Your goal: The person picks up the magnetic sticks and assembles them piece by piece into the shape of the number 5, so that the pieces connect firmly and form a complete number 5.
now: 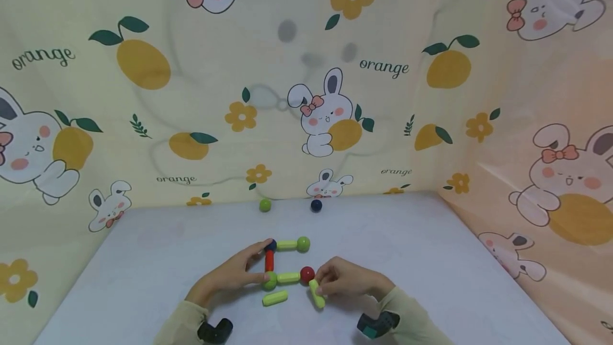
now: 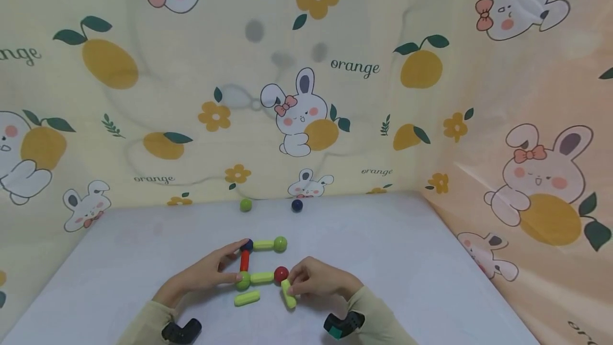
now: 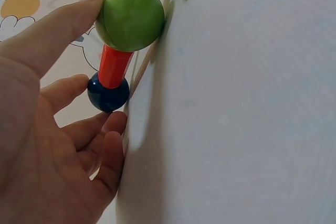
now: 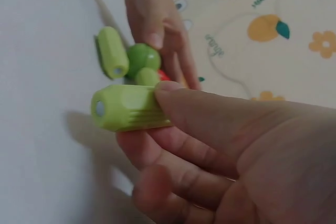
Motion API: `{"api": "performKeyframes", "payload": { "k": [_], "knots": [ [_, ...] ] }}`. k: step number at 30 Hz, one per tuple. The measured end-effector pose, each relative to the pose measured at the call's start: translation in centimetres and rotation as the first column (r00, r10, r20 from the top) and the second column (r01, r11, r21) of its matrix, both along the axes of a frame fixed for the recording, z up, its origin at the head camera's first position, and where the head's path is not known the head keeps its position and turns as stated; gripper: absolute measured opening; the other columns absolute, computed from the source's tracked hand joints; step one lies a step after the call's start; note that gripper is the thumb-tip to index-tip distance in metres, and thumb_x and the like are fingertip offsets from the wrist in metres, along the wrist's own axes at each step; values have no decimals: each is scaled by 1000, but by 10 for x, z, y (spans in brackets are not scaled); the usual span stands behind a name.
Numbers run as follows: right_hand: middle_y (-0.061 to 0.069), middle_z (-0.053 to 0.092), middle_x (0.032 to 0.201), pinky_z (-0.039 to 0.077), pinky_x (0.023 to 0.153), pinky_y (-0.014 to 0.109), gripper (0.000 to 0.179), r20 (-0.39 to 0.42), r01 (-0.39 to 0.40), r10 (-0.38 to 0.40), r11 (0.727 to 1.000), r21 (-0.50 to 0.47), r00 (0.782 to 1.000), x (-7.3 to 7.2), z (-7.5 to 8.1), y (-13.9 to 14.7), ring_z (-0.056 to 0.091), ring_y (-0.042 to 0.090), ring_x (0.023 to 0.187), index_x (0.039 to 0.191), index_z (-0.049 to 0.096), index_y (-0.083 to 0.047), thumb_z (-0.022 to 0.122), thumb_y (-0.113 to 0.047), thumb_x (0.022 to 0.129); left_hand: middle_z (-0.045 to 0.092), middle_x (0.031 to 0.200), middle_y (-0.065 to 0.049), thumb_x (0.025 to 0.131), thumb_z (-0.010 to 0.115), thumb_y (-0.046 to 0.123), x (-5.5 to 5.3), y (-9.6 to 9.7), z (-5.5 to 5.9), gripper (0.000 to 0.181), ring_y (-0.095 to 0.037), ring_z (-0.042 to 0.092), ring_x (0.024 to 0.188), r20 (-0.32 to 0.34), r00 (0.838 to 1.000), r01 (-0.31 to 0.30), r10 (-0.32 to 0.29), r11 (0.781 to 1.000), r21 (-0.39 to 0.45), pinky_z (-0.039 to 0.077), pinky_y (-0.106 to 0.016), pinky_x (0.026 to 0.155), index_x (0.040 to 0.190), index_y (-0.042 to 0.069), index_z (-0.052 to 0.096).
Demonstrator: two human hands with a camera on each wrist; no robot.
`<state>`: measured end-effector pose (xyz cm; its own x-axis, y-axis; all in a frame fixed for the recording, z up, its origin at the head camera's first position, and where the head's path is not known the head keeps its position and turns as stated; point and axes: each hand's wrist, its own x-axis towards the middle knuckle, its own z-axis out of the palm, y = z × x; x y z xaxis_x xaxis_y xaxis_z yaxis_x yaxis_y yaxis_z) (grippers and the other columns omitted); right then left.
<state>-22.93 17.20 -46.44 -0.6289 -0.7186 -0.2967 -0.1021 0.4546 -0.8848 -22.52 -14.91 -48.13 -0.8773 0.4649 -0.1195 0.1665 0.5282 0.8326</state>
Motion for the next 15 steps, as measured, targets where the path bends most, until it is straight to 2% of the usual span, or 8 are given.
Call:
{"api": "performKeyframes", "payload": {
  "k": [8, 15],
  "knots": [
    [-5, 59, 63, 31, 51, 20, 13, 44, 99, -100, 995, 29, 994, 0, -7, -2, 40, 6, 53, 98, 75, -4, 73, -16, 92, 31, 164, -18, 89, 77, 37, 0, 0, 0, 88, -41, 42, 142, -5, 1000, -1, 1, 1000, -12, 36, -60, 116, 160, 19, 29],
    [-5, 57, 59, 29, 46, 19, 18, 89, 105, -106, 994, 12, 990, 1, -6, -2, 38, 6, 47, 95, 75, -1, 73, -19, 93, 32, 164, -17, 88, 78, 38, 0, 0, 1, 88, -39, 43, 141, 2, 1000, -17, 17, 1000, -16, 37, -59, 117, 160, 20, 30]
  ]
}}
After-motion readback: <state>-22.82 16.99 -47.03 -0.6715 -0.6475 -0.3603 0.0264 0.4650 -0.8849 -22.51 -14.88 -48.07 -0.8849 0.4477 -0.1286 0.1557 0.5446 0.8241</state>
